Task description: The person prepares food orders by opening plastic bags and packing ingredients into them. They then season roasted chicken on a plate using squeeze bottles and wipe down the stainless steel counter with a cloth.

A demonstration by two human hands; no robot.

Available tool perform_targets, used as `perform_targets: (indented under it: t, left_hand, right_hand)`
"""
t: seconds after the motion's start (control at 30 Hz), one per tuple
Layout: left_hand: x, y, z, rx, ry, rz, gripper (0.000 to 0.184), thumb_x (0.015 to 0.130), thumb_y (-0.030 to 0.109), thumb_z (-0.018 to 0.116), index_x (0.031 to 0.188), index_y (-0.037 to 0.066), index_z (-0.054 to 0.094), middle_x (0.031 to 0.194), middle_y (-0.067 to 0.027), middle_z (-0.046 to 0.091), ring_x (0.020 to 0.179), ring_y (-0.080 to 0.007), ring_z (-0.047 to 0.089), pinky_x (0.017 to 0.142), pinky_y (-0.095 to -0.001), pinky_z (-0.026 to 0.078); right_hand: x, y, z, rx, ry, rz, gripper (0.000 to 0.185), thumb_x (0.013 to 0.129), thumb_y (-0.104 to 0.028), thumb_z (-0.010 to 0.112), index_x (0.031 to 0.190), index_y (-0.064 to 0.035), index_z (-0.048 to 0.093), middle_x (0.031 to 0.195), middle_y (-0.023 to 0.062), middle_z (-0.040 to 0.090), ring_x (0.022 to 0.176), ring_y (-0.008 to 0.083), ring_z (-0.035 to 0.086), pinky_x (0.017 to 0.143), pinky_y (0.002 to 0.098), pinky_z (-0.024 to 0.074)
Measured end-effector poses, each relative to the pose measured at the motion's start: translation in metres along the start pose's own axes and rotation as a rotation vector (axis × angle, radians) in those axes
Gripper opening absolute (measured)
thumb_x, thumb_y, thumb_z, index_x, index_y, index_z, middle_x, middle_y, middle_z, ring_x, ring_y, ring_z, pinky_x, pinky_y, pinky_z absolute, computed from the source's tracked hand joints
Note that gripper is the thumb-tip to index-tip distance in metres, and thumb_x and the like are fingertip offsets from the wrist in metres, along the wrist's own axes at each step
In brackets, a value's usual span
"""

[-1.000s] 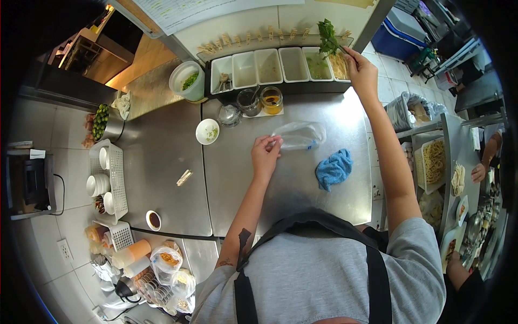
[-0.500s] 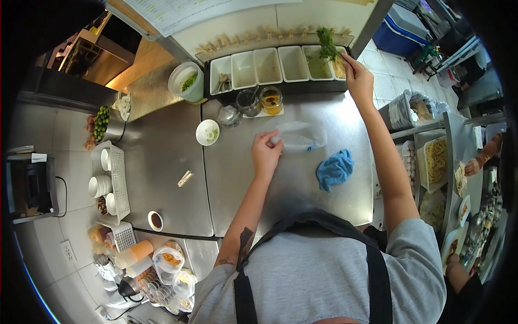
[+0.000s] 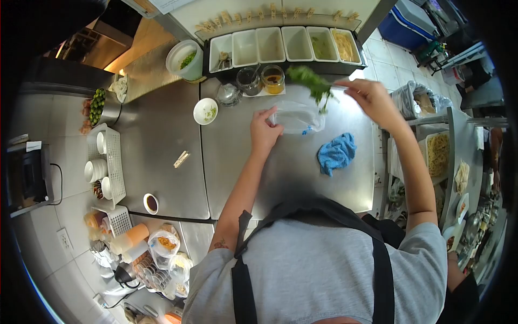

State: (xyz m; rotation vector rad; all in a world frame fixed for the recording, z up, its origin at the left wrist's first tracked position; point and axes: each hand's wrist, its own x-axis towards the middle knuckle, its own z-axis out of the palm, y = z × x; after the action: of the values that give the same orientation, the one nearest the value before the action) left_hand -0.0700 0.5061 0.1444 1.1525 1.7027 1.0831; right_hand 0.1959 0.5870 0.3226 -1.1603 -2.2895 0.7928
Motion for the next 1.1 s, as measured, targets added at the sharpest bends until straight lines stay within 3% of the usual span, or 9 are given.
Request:
perform_targets:
  t: [0.1, 0.2, 0.33, 0.43, 0.57, 0.63, 0.73, 0.93, 1.1]
  left_hand:
    - [-0.006, 0.005, -0.004, -0.028, -0.028, 0.012, 0.055, 0.06, -0.005, 0.067, 0.113, 0.005, 0.068, 0.107, -0.008, 0.054, 0.059, -0.0109, 0.054, 0.055, -0.0257, 0.051]
    - [-0.012, 0.009, -0.007, 0.01, -0.052, 0.076, 0.056, 0.06, -0.006, 0.067, 0.115, 0.004, 0.067, 0.108, -0.0073, 0.053, 0.06, -0.0103, 0.054, 0.056, -0.0252, 0.051]
    - [-0.02, 0.0, -0.006, 0.061, -0.063, 0.119, 0.059, 0.063, -0.008, 0.067, 0.121, 0.003, 0.064, 0.111, -0.0065, 0.05, 0.059, -0.0084, 0.049, 0.056, -0.0233, 0.052]
    - [-0.025, -0.003, -0.004, -0.037, -0.051, 0.02, 0.062, 0.064, -0.007, 0.068, 0.124, 0.003, 0.061, 0.114, -0.0081, 0.048, 0.064, -0.0091, 0.053, 0.058, -0.0252, 0.052]
    - [-0.036, 0.005, -0.007, 0.072, -0.001, 0.022, 0.057, 0.066, -0.004, 0.069, 0.121, 0.008, 0.063, 0.118, -0.011, 0.047, 0.079, -0.0134, 0.06, 0.066, -0.0309, 0.052]
    - [-0.042, 0.017, -0.008, 0.207, 0.044, 0.071, 0.053, 0.067, -0.001, 0.071, 0.118, 0.012, 0.064, 0.119, -0.0131, 0.047, 0.09, -0.0181, 0.06, 0.076, -0.035, 0.052]
    - [-0.045, 0.04, -0.003, 0.453, 0.228, 0.405, 0.037, 0.068, 0.008, 0.072, 0.104, 0.014, 0.068, 0.112, -0.0094, 0.049, 0.098, -0.0253, 0.052, 0.087, -0.0419, 0.045]
    - [-0.022, 0.057, 0.013, 0.568, 0.012, 0.634, 0.015, 0.071, 0.014, 0.073, 0.086, 0.015, 0.073, 0.094, -0.0056, 0.053, 0.094, -0.0245, 0.049, 0.083, -0.038, 0.041]
    - [-0.003, 0.049, 0.022, 0.691, -0.07, 0.649, 0.01, 0.07, 0.019, 0.075, 0.08, 0.017, 0.075, 0.086, -0.0028, 0.053, 0.09, -0.0235, 0.05, 0.077, -0.0383, 0.04]
  right_hand:
    - [-0.005, 0.0, 0.039, -0.143, -0.214, -0.052, 0.023, 0.084, -0.008, 0.062, 0.105, -0.0083, 0.069, 0.087, 0.0149, 0.067, 0.081, 0.0356, 0.062, 0.074, 0.0419, 0.0506]
    - [0.001, 0.014, 0.084, -0.328, -0.364, -0.094, 0.022, 0.082, -0.013, 0.062, 0.102, -0.0119, 0.07, 0.088, 0.0112, 0.066, 0.085, 0.0308, 0.064, 0.076, 0.0415, 0.0507]
    - [0.019, 0.003, 0.104, -0.417, -0.407, -0.209, 0.019, 0.082, -0.018, 0.06, 0.098, -0.013, 0.069, 0.087, 0.0108, 0.066, 0.084, 0.03, 0.064, 0.074, 0.0426, 0.051]
    - [0.02, -0.003, 0.098, -0.5, -0.453, -0.145, 0.018, 0.082, -0.018, 0.06, 0.098, -0.0128, 0.069, 0.088, 0.0114, 0.066, 0.085, 0.0309, 0.064, 0.074, 0.0428, 0.051]
    - [0.001, -0.015, 0.06, -0.381, -0.364, -0.049, 0.031, 0.084, -0.016, 0.063, 0.114, -0.0083, 0.065, 0.091, 0.0152, 0.065, 0.084, 0.0332, 0.063, 0.077, 0.0422, 0.0494]
    - [-0.012, -0.018, 0.042, -0.35, -0.306, 0.035, 0.027, 0.083, -0.014, 0.063, 0.109, -0.0074, 0.068, 0.087, 0.0167, 0.066, 0.083, 0.0353, 0.063, 0.077, 0.0434, 0.05]
    - [-0.033, -0.017, 0.027, -0.331, -0.264, 0.126, 0.023, 0.083, -0.013, 0.062, 0.104, -0.0071, 0.07, 0.084, 0.0186, 0.066, 0.081, 0.0368, 0.063, 0.076, 0.0443, 0.0502]
    - [-0.054, 0.011, 0.05, -0.302, -0.228, 0.167, 0.019, 0.087, -0.014, 0.059, 0.1, -0.0072, 0.071, 0.081, 0.0182, 0.067, 0.077, 0.0363, 0.064, 0.074, 0.0443, 0.0506]
    - [-0.051, 0.004, 0.056, -0.262, -0.183, 0.192, 0.019, 0.087, -0.013, 0.06, 0.1, -0.0057, 0.071, 0.082, 0.018, 0.066, 0.078, 0.0363, 0.063, 0.074, 0.0438, 0.05]
